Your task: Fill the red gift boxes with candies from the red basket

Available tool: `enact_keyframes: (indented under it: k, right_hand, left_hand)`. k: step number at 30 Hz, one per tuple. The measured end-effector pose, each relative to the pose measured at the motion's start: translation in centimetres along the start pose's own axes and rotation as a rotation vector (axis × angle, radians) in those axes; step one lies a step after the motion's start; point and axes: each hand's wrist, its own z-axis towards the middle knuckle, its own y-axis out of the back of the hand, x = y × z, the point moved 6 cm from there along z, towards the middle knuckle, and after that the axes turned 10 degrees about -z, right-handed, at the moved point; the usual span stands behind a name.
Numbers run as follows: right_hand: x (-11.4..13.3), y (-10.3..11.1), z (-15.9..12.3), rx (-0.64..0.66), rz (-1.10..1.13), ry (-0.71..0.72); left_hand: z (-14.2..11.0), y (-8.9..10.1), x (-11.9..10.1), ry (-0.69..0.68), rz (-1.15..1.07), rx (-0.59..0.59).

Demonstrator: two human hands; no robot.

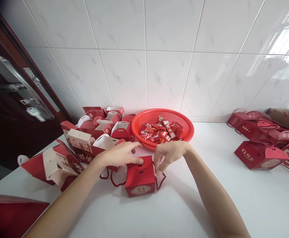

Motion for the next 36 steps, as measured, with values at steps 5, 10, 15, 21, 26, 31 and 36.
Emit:
enact_keyframes:
  k: [5, 10, 15, 21, 26, 31, 36]
  right_hand:
    - [0.0, 1.3, -1.5, -0.199, 0.106, 0.053]
    - [0.3, 2.6, -2.7, -0.322, 0.403, 0.176]
    - [1.4, 3.4, -3.8, -0.481, 0.589, 0.247]
    - [3.8, 3.2, -5.1, -0.644, 0.667, 0.31]
    - [5.0, 2.8, -5.5, -0.798, 0.613, 0.331]
    - [5.7, 2.1, -5.3, -0.834, 0.551, 0.298]
    - [6.3, 1.7, -5.2, -0.859, 0.522, 0.295]
  left_hand:
    - [-0.7, 1.2, -0.6, -0.055, -0.119, -0.123]
    - [-2.4, 2.7, -1.5, -0.126, -0.539, -0.082]
    - [-4.6, 4.9, -2.6, -0.325, -0.875, -0.131]
    - [-5.7, 5.3, -3.4, -0.523, -1.046, -0.206]
    - [-5.8, 4.6, -4.6, -0.699, -0.993, -0.291]
    - [-6.2, 4.3, -5.2, -0.799, -0.741, -0.488]
    - [-6.5, 4.0, -5.5, -0.79, -0.533, -0.641]
